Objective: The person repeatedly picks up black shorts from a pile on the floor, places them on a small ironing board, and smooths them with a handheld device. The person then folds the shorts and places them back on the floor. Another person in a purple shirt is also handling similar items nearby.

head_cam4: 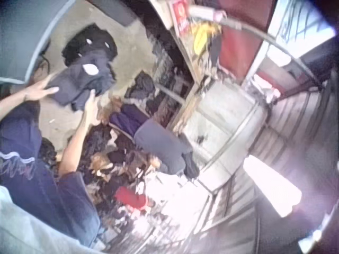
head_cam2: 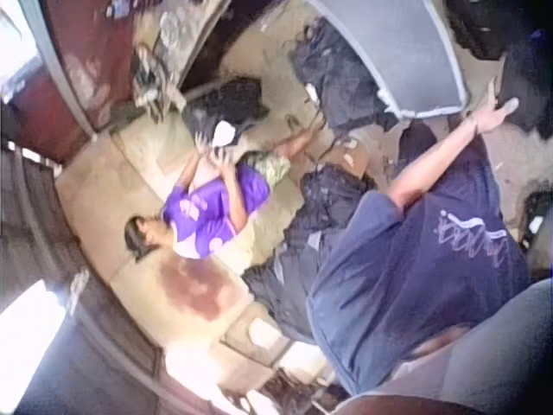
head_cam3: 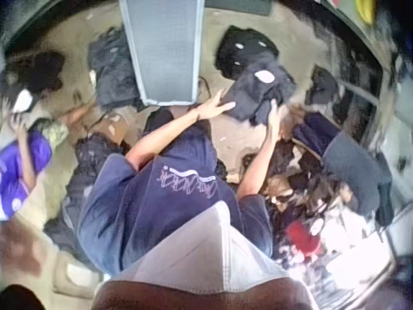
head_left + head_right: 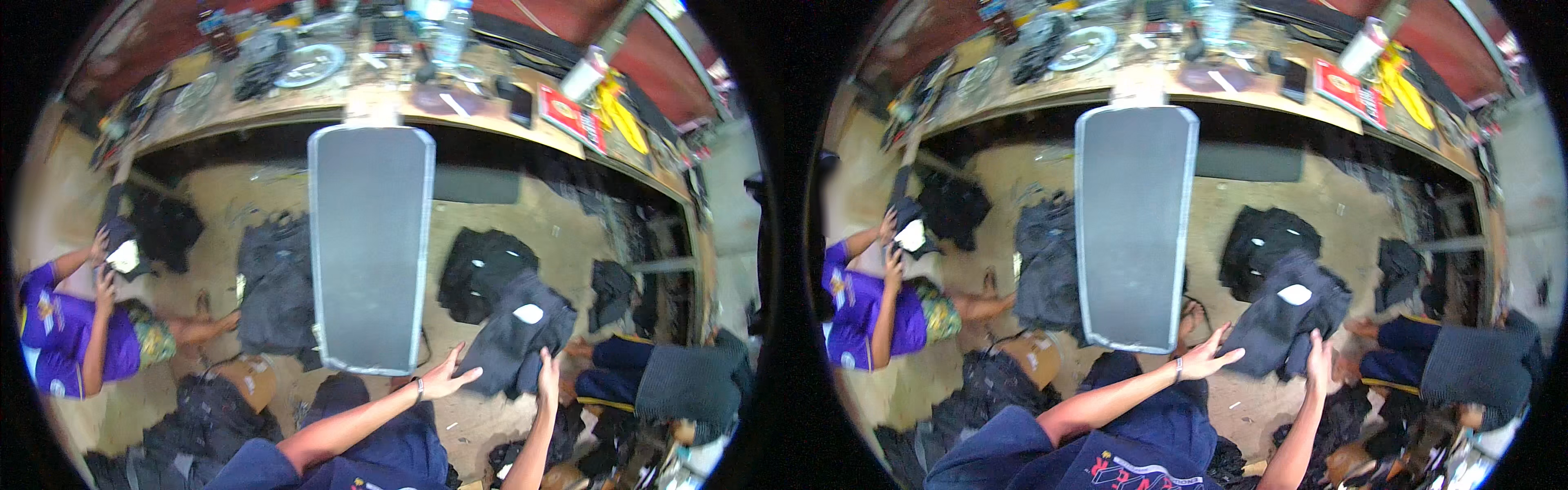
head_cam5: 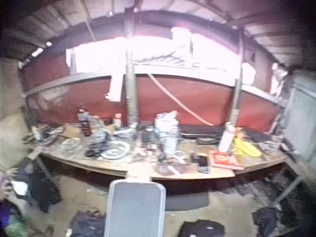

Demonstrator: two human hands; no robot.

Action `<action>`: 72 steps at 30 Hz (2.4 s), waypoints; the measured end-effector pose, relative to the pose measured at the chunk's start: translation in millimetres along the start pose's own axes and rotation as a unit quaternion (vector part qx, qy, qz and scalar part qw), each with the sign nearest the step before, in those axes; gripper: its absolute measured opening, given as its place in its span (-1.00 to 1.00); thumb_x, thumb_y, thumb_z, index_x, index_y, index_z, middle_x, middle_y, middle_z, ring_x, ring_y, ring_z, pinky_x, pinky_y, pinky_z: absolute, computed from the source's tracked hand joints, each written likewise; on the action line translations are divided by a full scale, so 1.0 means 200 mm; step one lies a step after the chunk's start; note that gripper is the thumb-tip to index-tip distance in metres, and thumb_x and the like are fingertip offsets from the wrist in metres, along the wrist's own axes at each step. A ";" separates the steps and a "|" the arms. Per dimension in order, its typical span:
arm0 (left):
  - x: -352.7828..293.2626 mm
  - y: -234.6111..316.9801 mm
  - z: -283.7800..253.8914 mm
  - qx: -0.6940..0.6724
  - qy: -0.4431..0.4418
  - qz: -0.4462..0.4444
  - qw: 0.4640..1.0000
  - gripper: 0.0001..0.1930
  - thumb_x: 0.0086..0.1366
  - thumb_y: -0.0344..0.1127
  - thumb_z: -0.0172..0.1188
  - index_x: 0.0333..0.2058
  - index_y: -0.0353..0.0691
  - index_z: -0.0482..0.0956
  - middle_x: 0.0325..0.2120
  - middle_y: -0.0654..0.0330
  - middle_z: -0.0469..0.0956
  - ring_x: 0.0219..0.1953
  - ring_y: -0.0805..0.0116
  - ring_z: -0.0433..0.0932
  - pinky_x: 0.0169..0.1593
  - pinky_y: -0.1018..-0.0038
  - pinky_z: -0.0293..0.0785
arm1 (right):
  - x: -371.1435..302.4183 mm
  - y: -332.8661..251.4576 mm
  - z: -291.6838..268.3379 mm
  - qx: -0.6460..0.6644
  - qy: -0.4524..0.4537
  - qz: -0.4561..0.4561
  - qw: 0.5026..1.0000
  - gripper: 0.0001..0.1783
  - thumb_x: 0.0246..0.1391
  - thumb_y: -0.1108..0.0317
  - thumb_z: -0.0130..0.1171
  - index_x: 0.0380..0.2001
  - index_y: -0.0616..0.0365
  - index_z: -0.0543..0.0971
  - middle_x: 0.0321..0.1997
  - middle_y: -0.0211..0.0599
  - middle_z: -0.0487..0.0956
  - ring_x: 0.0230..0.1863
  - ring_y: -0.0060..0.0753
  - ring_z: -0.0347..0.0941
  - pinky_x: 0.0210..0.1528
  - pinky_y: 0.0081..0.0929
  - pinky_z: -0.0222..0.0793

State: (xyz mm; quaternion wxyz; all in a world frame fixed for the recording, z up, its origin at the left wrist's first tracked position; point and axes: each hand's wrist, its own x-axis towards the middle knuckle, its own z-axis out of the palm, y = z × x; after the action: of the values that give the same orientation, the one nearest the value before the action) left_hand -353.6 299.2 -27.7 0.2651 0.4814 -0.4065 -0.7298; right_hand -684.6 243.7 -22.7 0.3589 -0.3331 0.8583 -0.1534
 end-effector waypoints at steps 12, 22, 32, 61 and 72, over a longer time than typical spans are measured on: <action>-0.82 -0.50 -1.20 0.564 0.379 0.203 0.705 -0.60 0.16 -0.33 0.44 0.00 -0.12 0.63 0.22 0.08 0.53 0.34 0.04 0.47 0.40 0.00 0.38 | -0.49 0.17 0.88 -0.158 -0.160 -0.258 0.940 -0.36 0.42 -0.01 0.14 0.37 0.19 0.52 0.10 0.32 0.69 0.15 0.26 0.65 0.24 0.00 0.50; -0.85 -0.28 -1.90 0.806 0.140 0.119 0.563 -0.72 0.35 -0.17 0.21 -0.03 0.00 0.75 0.24 0.17 0.54 0.49 0.15 0.31 0.59 -0.25 0.04 | -1.10 -0.02 0.98 -0.163 -0.294 -0.275 0.901 -0.48 0.29 0.24 0.07 0.26 0.08 0.65 -0.07 0.23 0.76 0.01 0.20 0.74 0.16 -0.06 0.58; -0.86 -0.05 -1.91 0.842 0.076 -0.049 0.532 -0.70 0.37 -0.11 0.20 -0.10 -0.12 0.77 -0.04 0.22 0.73 0.26 0.16 0.54 0.53 -0.46 -0.03 | -1.55 -0.48 0.98 -0.220 -0.356 -0.342 0.842 -0.57 0.27 0.18 0.19 0.12 0.16 0.65 -0.07 0.31 0.72 0.03 0.37 0.68 0.11 0.11 0.59; -1.03 0.03 -0.94 0.561 -0.090 0.146 0.810 -0.66 0.48 0.14 0.22 -0.08 0.01 0.62 -0.54 0.26 0.70 -0.39 0.05 0.75 -0.02 0.06 0.42 | -0.64 -0.35 0.67 -0.178 -0.430 -0.235 0.853 -0.45 0.54 -0.03 0.09 -0.22 0.33 0.70 -0.39 -0.32 0.66 -0.24 -0.42 0.54 -0.14 -0.19 0.49; -0.88 0.39 -0.59 0.601 -0.028 0.174 0.779 -0.77 0.41 -0.01 0.24 -0.20 -0.02 0.63 -0.51 0.18 0.71 -0.42 0.19 0.76 -0.30 0.22 0.60 | -1.24 -0.90 0.49 -0.151 -0.587 -0.441 0.662 -0.27 0.15 0.24 0.38 0.36 0.19 0.42 0.31 0.17 0.60 0.32 0.21 0.56 0.34 0.00 0.50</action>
State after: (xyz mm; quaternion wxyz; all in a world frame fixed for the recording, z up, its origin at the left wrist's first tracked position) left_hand -176.1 353.8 100.2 0.0324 0.4431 -0.8470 -0.2919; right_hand -403.2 278.8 126.7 0.6233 -0.7432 0.2343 0.0650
